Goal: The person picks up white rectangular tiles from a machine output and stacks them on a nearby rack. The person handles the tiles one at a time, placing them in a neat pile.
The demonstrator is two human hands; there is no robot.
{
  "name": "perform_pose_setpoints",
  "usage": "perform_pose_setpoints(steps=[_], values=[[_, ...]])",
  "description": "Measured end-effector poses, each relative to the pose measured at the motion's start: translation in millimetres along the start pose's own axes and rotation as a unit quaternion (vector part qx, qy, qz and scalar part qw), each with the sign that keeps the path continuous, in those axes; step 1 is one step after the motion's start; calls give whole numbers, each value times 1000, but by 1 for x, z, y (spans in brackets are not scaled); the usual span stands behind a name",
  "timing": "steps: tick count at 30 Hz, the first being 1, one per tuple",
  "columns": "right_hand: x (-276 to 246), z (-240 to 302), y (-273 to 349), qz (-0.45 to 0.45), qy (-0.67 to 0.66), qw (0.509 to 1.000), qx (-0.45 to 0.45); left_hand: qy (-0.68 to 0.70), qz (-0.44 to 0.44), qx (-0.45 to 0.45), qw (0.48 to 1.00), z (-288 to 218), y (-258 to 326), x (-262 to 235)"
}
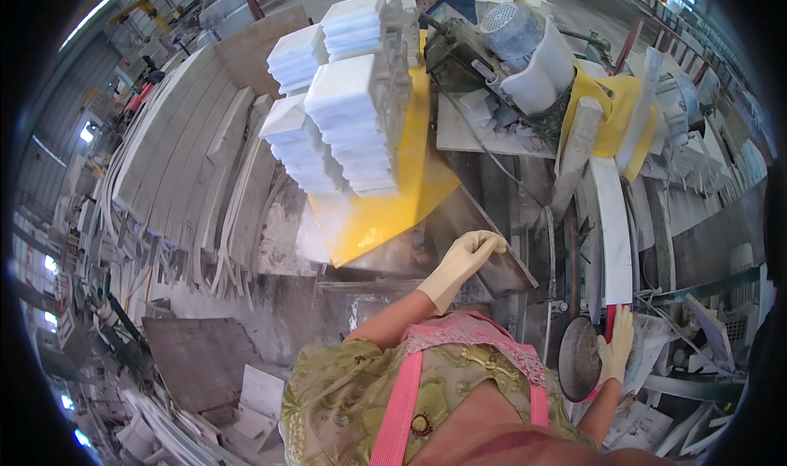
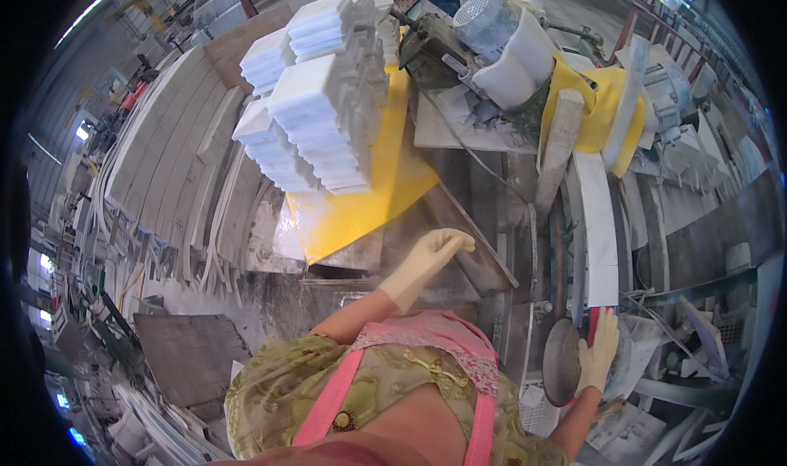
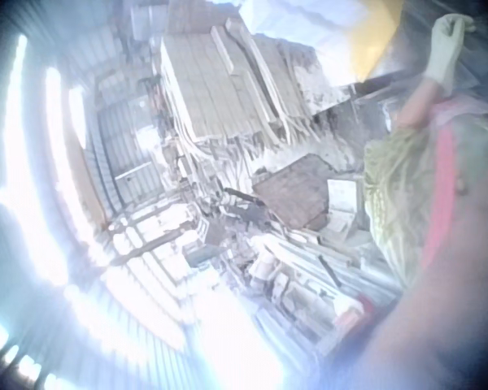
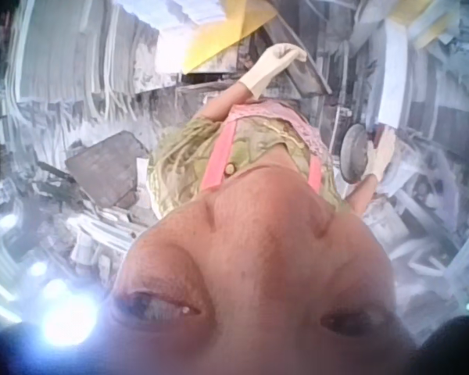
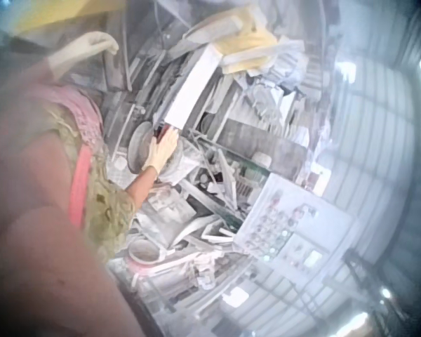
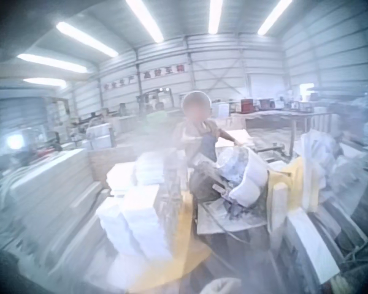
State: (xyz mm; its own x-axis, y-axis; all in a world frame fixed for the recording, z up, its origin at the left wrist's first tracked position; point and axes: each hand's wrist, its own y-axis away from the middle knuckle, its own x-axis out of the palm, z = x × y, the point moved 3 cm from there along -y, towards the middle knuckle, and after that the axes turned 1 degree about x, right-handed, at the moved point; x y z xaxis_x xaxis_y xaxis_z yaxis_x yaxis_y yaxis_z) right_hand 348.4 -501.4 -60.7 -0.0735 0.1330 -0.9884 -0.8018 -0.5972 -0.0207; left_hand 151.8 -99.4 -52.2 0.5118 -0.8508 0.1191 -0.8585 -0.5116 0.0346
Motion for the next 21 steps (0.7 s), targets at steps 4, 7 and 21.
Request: perform_pose_setpoints(steps=[4, 7, 21], values=[[18, -11, -16, -3, 39, 999, -28, -17, -14, -37, 999, 13, 3, 33], [35, -16, -38, -56, 76, 994, -47, 1, -9, -61, 998, 16, 11, 52], [14, -50, -51, 26, -72, 994, -82, 0, -86, -93, 992, -7, 40, 58]])
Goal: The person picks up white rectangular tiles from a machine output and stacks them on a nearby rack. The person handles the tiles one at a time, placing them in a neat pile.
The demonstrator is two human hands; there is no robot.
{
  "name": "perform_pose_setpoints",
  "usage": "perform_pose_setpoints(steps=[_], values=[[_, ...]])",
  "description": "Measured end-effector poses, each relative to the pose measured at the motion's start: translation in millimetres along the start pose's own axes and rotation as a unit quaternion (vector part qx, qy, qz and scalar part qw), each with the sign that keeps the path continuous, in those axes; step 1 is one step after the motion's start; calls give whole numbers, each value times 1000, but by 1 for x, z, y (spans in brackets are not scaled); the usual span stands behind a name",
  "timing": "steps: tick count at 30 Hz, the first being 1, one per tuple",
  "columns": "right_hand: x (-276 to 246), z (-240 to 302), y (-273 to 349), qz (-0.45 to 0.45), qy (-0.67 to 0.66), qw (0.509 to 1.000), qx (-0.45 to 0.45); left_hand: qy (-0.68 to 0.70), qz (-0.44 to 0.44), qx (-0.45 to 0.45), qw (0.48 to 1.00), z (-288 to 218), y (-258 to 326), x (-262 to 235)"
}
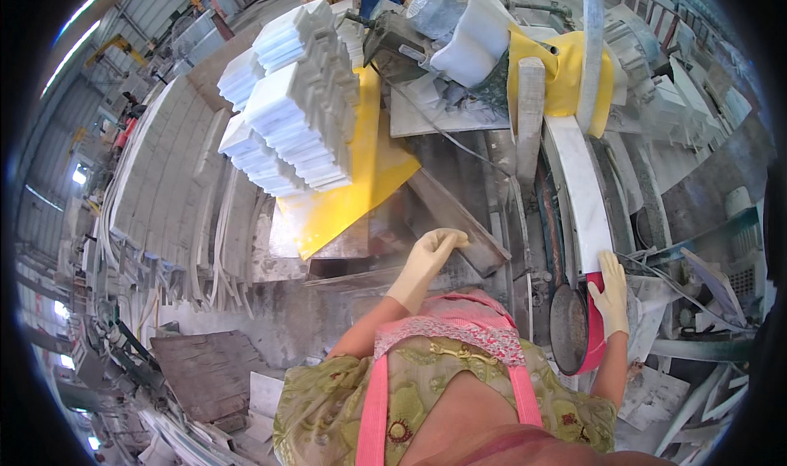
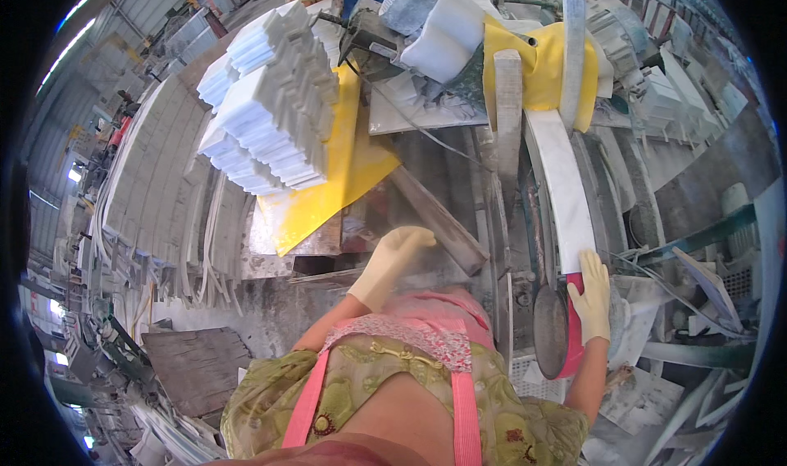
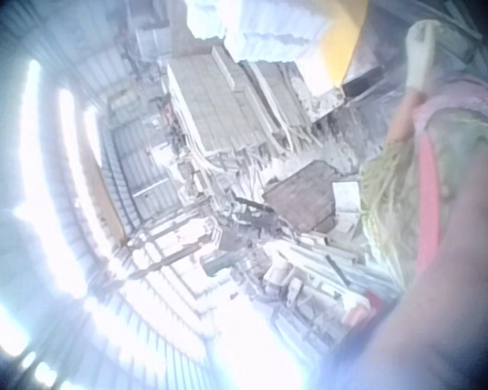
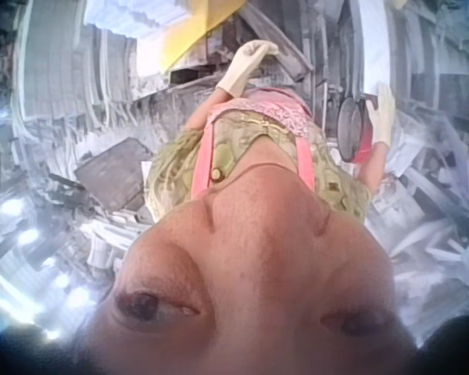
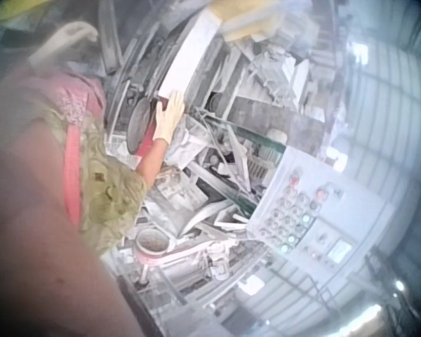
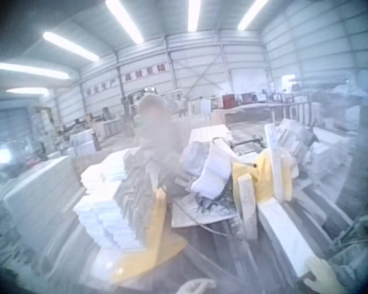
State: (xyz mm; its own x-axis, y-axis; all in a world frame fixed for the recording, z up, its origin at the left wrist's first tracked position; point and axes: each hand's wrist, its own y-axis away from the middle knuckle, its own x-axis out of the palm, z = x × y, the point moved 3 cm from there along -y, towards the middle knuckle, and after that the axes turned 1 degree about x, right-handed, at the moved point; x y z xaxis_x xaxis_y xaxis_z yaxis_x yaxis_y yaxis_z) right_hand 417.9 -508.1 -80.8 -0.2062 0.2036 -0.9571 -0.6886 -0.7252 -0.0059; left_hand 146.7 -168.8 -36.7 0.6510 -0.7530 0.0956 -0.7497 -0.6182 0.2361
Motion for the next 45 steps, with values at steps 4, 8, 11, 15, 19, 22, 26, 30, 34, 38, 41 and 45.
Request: perform_pose_setpoints(steps=[4, 8, 11, 15, 19, 22, 26, 30, 34, 38, 41, 45], values=[[1, 15, -10, 11, 57, 998, 10, 24, -1, -28, 999, 4, -7, -1], [31, 23, -36, -15, 152, 988, -2, 11, 18, 2, 1000, 3, -13, -1], [51, 14, -42, -81, 179, 980, -27, 15, 24, 3, 1000, 3, -14, 1], [52, 1, -37, -107, 246, 960, -77, 45, 16, -8, 999, 5, -13, 4], [33, 5, -27, -17, 139, 988, -65, 52, -16, -28, 998, 10, -15, 2], [28, 18, -27, -50, 151, 987, -22, 74, -11, -34, 997, 19, -16, 2], [28, 20, -25, -97, 142, 985, -16, 67, 27, -12, 997, 30, -20, 5], [16, 12, -31, -149, 102, 981, -70, 79, 32, -9, 996, 35, -27, 8], [4, 24, -52, -160, 209, 957, -122, 74, 34, -37, 996, 34, -28, 11], [11, 37, -66, -50, 243, 966, -78, 71, 15, -24, 997, 29, -22, 3], [17, 35, -73, -24, 244, 968, -50, 84, -37, -35, 995, 33, -15, -7], [31, 30, -101, -96, 263, 958, -58, 73, -73, -51, 993, 40, -1, -18]])
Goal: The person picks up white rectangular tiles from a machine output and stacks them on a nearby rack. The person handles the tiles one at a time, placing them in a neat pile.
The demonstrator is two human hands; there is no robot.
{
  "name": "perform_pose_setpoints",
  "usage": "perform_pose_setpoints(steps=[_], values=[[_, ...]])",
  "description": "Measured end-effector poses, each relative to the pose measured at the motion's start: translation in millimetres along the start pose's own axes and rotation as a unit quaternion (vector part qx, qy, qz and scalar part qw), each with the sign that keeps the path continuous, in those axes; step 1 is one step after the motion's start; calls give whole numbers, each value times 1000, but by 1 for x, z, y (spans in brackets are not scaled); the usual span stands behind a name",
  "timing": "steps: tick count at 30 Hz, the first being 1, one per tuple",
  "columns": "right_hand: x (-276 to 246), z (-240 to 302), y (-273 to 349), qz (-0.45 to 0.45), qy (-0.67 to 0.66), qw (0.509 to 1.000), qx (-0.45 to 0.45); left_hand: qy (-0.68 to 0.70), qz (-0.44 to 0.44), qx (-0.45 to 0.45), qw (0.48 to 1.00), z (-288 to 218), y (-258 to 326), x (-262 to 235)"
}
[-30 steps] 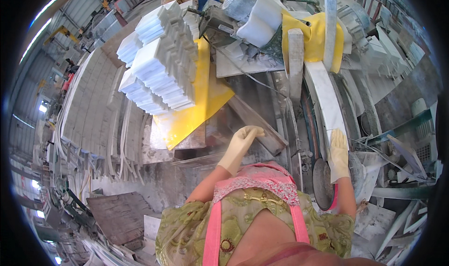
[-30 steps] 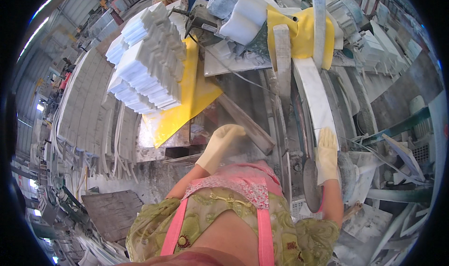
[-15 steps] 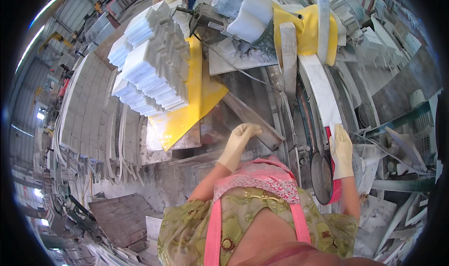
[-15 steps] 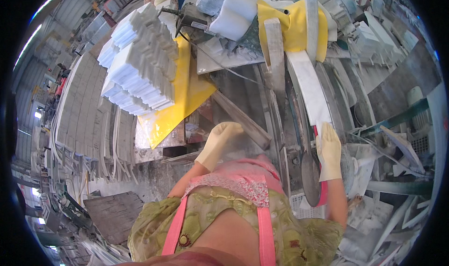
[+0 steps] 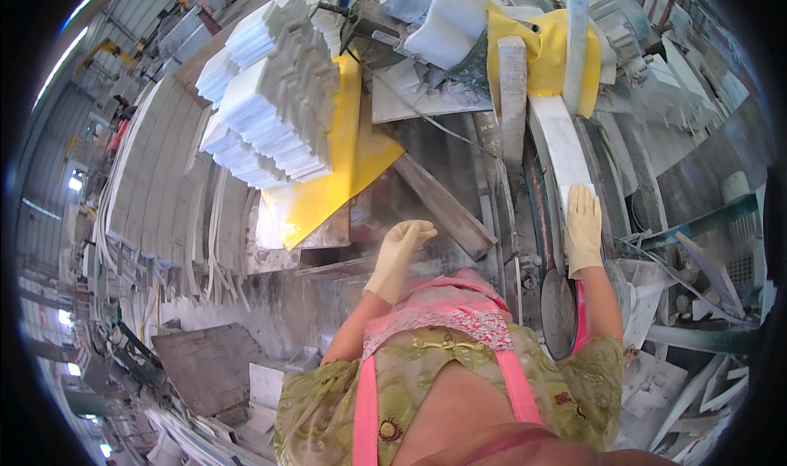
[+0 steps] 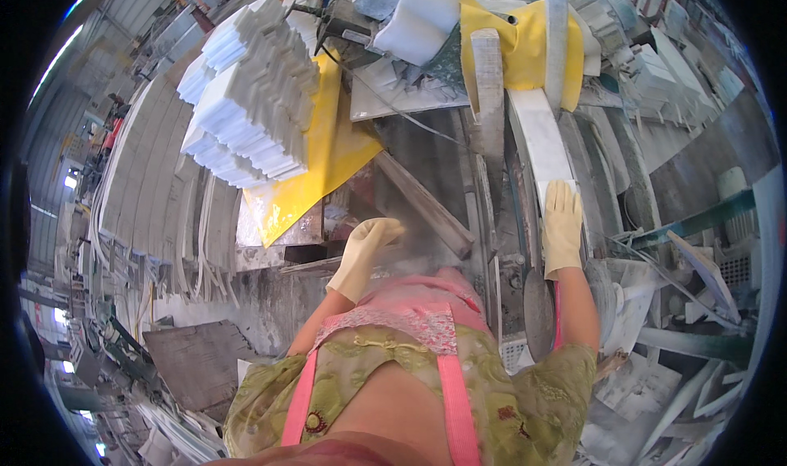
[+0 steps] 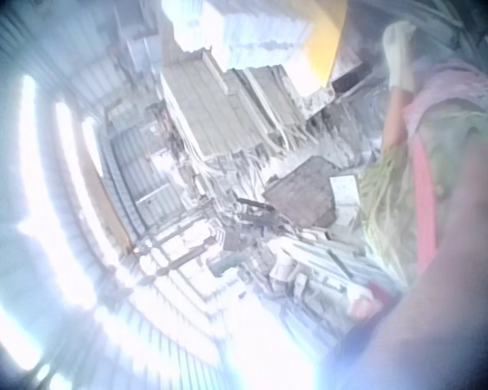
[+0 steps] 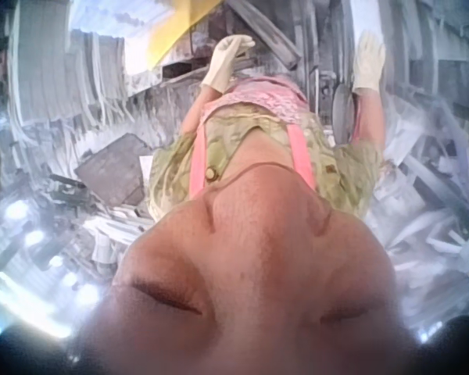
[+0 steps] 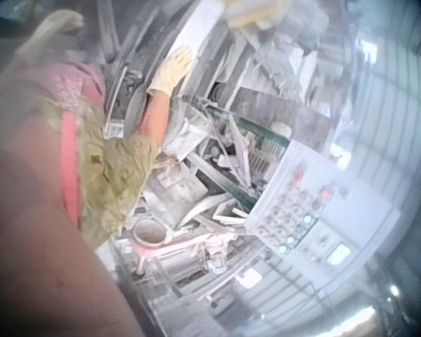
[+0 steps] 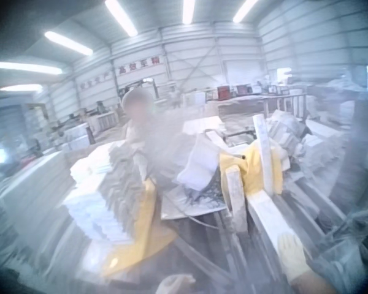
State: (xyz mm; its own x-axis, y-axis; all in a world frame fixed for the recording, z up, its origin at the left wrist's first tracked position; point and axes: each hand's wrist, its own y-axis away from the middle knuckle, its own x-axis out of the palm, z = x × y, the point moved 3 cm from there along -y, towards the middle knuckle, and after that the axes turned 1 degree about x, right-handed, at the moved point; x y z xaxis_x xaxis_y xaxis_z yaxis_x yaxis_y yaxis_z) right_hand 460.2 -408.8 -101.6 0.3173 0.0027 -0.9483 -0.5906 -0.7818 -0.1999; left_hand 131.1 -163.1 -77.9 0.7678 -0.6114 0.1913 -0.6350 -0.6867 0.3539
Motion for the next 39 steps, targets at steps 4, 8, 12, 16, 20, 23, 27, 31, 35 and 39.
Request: perform_pose_setpoints(steps=[4, 8, 12, 16, 20, 23, 27, 31, 35, 39], values=[[13, -3, -8, 21, -26, 999, 15, 17, -35, 33, 999, 3, 16, -20], [-10, -17, -15, -1, -107, 994, -31, 21, -58, 42, 997, 6, 26, -44], [-44, -30, -43, 57, -132, 987, 74, 46, -41, 34, 997, 7, 21, -64], [-78, 36, -61, -10, -496, 847, 194, 19, -10, 37, 999, -4, 12, -83], [-119, 198, -77, 7, -742, 670, 28, -47, 12, 73, 996, -33, 6, -115], [-142, 330, -89, 83, -868, 489, 24, -110, -13, 66, 992, -63, -3, -157], [-160, 461, -108, 60, -780, 623, 31, -143, -104, 68, 982, -98, -17, -223], [-163, 522, -95, 197, -574, 794, 21, -151, -155, -3, 976, -105, -35, -259], [-171, 520, -82, 240, -595, 767, -14, -106, -142, 48, 983, -86, -53, -250], [-169, 488, -84, 255, -609, 727, -187, -88, -147, 69, 983, -66, -64, -239]])
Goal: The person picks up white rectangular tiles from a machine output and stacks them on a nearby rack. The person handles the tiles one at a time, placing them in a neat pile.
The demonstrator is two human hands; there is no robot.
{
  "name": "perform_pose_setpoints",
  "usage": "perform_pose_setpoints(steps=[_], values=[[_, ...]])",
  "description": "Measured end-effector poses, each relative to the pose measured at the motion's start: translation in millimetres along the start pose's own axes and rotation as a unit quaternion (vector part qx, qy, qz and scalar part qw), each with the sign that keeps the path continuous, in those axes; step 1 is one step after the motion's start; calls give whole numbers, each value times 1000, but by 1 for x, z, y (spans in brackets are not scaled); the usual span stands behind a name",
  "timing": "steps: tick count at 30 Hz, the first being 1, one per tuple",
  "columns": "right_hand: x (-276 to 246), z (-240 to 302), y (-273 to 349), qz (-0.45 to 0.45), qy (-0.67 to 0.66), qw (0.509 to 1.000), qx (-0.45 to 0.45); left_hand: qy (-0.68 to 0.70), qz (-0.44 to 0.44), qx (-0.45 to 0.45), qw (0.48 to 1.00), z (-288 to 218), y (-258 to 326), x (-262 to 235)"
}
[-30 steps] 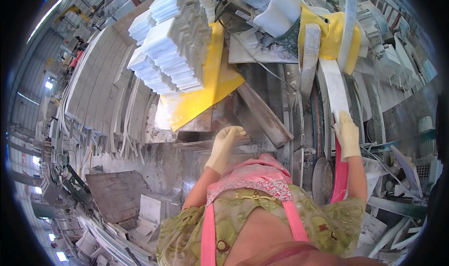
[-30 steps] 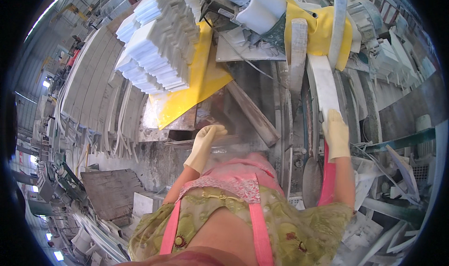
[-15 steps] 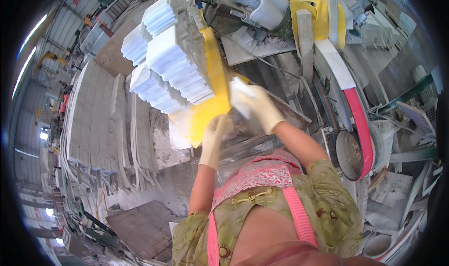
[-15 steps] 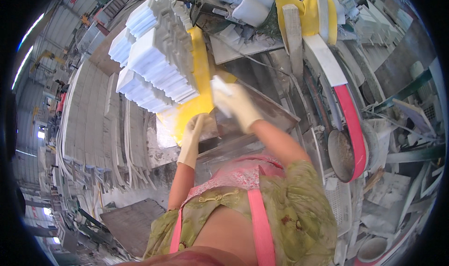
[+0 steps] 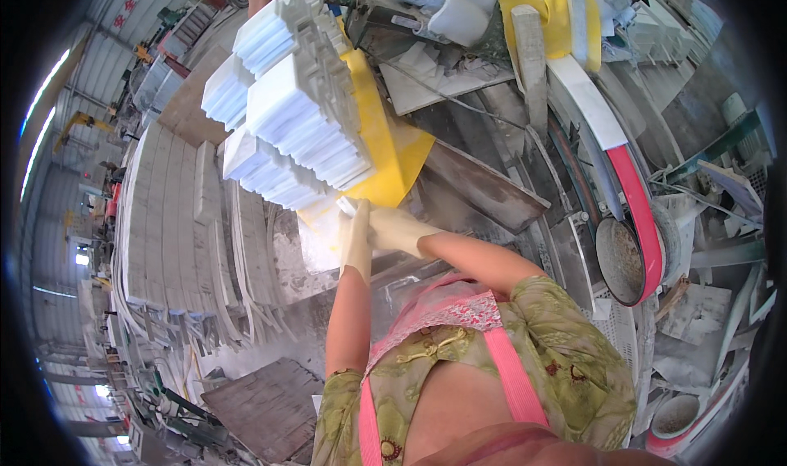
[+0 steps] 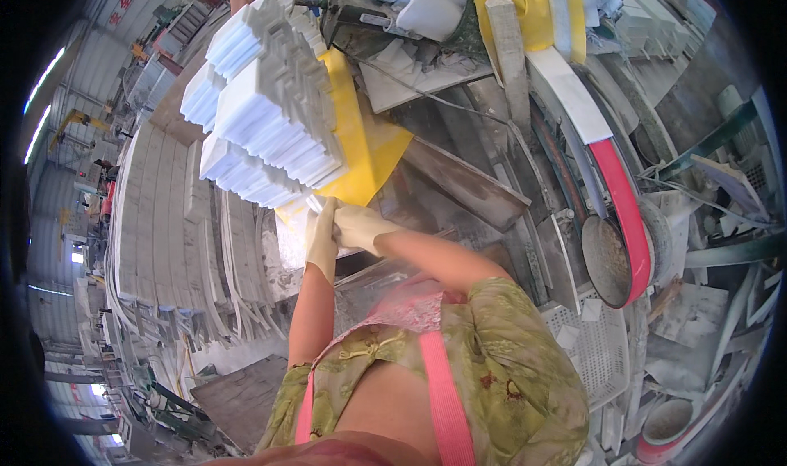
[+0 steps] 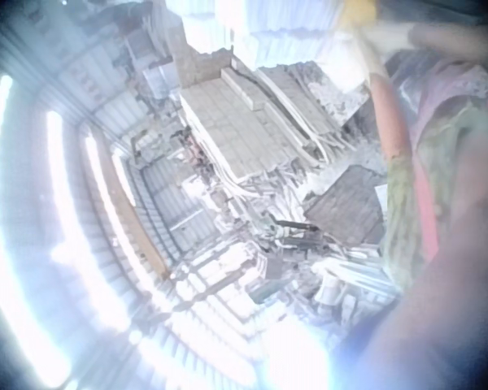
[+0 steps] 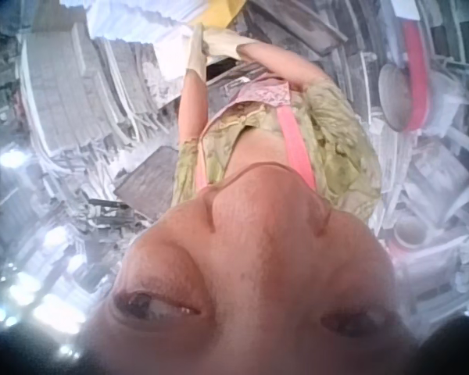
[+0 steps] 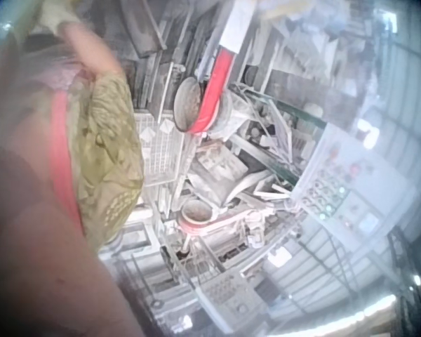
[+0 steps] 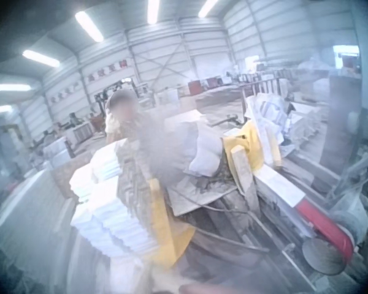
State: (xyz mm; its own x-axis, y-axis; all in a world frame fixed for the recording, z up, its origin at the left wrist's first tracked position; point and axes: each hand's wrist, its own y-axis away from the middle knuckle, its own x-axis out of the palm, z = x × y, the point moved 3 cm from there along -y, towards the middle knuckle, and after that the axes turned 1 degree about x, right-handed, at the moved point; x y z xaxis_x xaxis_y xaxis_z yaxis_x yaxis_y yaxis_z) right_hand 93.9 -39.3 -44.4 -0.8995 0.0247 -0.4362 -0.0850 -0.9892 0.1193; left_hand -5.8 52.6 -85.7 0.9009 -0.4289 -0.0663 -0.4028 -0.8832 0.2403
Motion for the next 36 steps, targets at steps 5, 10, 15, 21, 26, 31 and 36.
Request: perform_pose_setpoints(steps=[5, 10, 15, 21, 26, 31, 36], values=[[-74, -53, 68, -165, 58, 957, -231, -70, -95, 10, 993, 12, -16, -1], [-209, -166, 140, -334, 110, 936, -20, -107, -99, 3, 989, 26, -36, -11], [-333, -254, 230, -449, 112, 886, 45, -191, -110, 39, 975, 26, -45, -21], [-412, -300, 272, -503, 291, 792, 189, -40, -108, 1, 993, 14, -24, -24], [-435, -307, 214, -462, 406, 765, 190, -44, -91, -23, 995, 0, -10, -18], [-449, -312, 141, -397, 461, 758, 233, -84, -113, -28, 990, -11, 3, -7], [-457, -319, 96, -391, 392, 794, 250, -120, -134, -22, 983, -12, 2, -3]])
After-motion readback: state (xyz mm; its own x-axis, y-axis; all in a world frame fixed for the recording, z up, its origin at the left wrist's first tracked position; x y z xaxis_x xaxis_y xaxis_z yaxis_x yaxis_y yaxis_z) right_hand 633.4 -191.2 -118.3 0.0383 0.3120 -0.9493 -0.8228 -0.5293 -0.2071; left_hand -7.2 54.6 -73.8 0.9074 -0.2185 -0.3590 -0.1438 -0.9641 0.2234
